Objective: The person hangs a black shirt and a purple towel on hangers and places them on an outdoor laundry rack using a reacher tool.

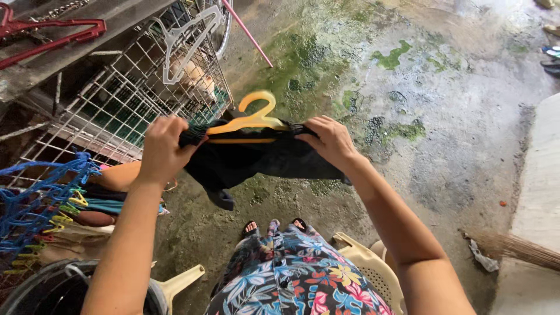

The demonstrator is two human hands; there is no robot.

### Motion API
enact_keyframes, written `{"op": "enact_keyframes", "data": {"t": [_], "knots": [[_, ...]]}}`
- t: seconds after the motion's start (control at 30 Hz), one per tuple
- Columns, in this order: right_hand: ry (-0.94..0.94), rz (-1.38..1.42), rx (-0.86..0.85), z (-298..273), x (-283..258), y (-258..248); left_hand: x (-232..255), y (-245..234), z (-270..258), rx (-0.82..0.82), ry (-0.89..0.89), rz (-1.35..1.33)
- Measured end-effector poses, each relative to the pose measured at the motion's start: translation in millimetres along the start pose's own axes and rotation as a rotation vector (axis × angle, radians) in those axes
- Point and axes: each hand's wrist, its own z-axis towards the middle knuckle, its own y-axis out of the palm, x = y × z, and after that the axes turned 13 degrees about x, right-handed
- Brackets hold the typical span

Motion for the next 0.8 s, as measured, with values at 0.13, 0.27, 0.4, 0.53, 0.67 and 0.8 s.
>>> {"op": "enact_keyframes", "data": {"t": [0.13,0.27,0.4,0.53,0.67,0.8], "knots": [[-0.041,-0.123,-0.063,-20.6,37.4,-17.1,13.2,-8.0,26.0,0.038,0.040,0.208],[-0.076,-0.181,-0.064,-23.9,64.9,-39.1,34.8,-2.2,43.1,-0.153,-0.281,0.188],[0.088,-0.163,0.094,-4.7,93.4,-58.6,44.9,1.8,69.0,-0.861,-0.572,-0.359],[-0.089,-0.045,0.241,27.4,104.7,-73.9,36.5,31.7,109.8,-0.431,-0.339,-0.497],[-0.092,-0.168,0.203,72.0,131.9,-71.5,40.1,113.0,124.5,-0.176,-0.026,-0.221],[-0.194,-0.281,0.131,108.5,165.4,-48.0,15.0,162.8,131.3,-0.111,-0.137,-0.053]]}}
